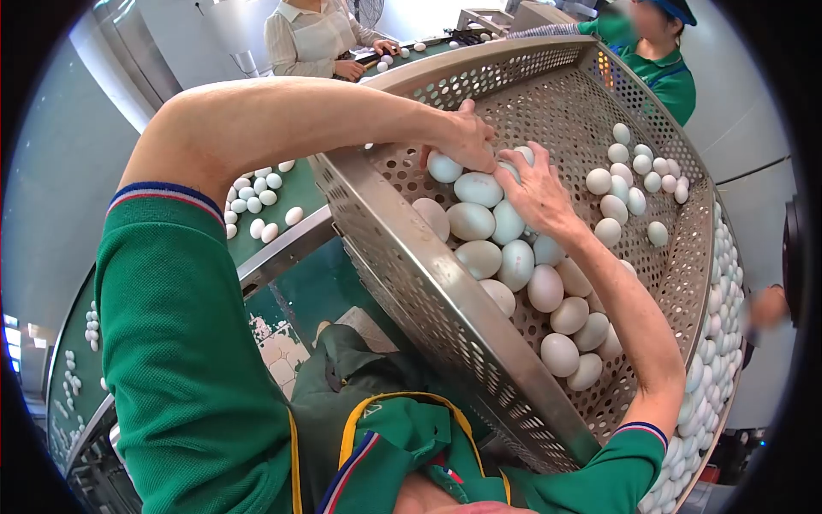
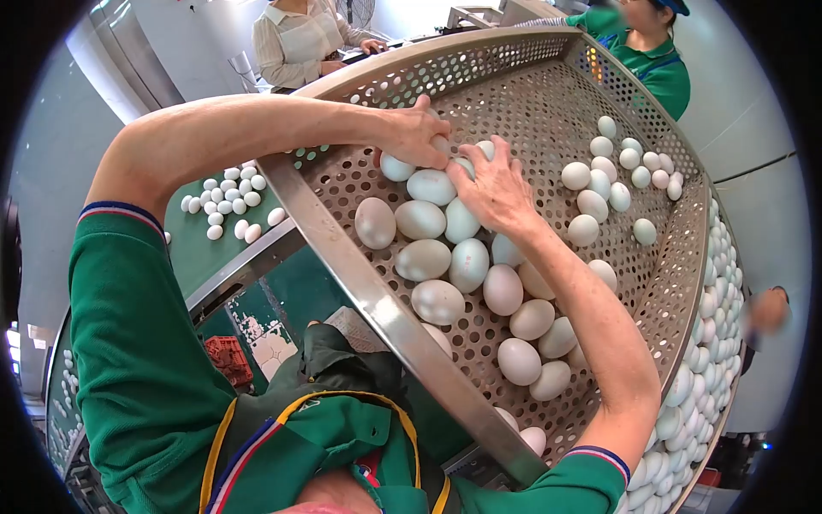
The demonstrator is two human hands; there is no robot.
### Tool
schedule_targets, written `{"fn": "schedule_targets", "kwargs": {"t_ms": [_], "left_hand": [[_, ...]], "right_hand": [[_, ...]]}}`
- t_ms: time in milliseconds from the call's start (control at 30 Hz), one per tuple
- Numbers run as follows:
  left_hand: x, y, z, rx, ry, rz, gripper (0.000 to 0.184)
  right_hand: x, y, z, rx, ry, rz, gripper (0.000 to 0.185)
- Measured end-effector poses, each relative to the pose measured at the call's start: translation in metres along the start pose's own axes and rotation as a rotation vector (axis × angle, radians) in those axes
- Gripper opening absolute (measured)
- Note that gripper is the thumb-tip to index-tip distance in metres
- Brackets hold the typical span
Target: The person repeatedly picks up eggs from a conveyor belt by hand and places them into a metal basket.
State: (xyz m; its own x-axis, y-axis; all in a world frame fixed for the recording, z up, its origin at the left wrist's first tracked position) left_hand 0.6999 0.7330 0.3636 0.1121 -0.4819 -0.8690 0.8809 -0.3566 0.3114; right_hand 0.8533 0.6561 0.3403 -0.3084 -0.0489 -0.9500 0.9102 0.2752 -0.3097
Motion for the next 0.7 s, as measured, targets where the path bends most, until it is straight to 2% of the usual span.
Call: {"fn": "schedule_targets", "kwargs": {"t_ms": [100,200,333,467,500,567,600,633,667,700], "left_hand": [[-0.006,-0.004,0.014,0.061,0.025,-0.123,0.056],[-0.012,-0.011,0.034,0.034,-0.152,-0.011,0.050],[-0.014,-0.025,0.051,0.039,-0.240,-0.169,0.045],[-0.015,-0.036,0.065,0.175,-0.361,-0.270,0.036],[-0.022,-0.030,0.069,0.200,-0.403,-0.450,0.030],[-0.018,-0.037,0.062,0.433,-0.198,-0.477,0.031],[-0.036,-0.027,0.090,0.464,0.010,-0.485,0.029],[-0.041,-0.029,0.098,0.616,0.214,-0.412,0.026],[-0.061,-0.032,0.101,0.736,0.285,-0.402,0.024],[-0.074,-0.051,0.121,1.023,0.605,-0.142,0.024]], "right_hand": [[0.000,-0.013,0.000,-0.049,-0.065,0.019,0.062],[0.000,-0.038,0.010,-0.070,-0.119,-0.035,0.064],[0.014,-0.070,0.017,-0.180,-0.195,0.024,0.067],[0.016,-0.105,0.025,-0.351,-0.280,-0.014,0.066],[0.013,-0.111,0.026,-0.374,-0.320,-0.021,0.066],[0.018,-0.097,0.024,-0.276,-0.359,-0.431,0.067],[0.021,-0.090,0.025,-0.218,-0.371,-0.629,0.068],[0.010,-0.094,0.020,-0.215,-0.393,-0.634,0.060],[-0.007,-0.101,0.017,-0.321,-0.380,-0.318,0.054],[-0.024,-0.113,0.017,-0.401,-0.329,-0.031,0.048]]}}
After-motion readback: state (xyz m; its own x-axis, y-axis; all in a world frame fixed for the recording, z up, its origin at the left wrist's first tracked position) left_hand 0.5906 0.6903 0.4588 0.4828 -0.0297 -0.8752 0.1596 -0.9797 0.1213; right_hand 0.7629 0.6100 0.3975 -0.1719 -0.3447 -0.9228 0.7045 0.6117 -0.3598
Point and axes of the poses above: each hand's wrist, its own z-axis away from the middle knuckle, its own x-axis out of the palm, y = z × x, the point moved 2 cm from there along -z, towards the middle knuckle, and after that the axes turned 11 degrees about -x, right-handed, at the moved point
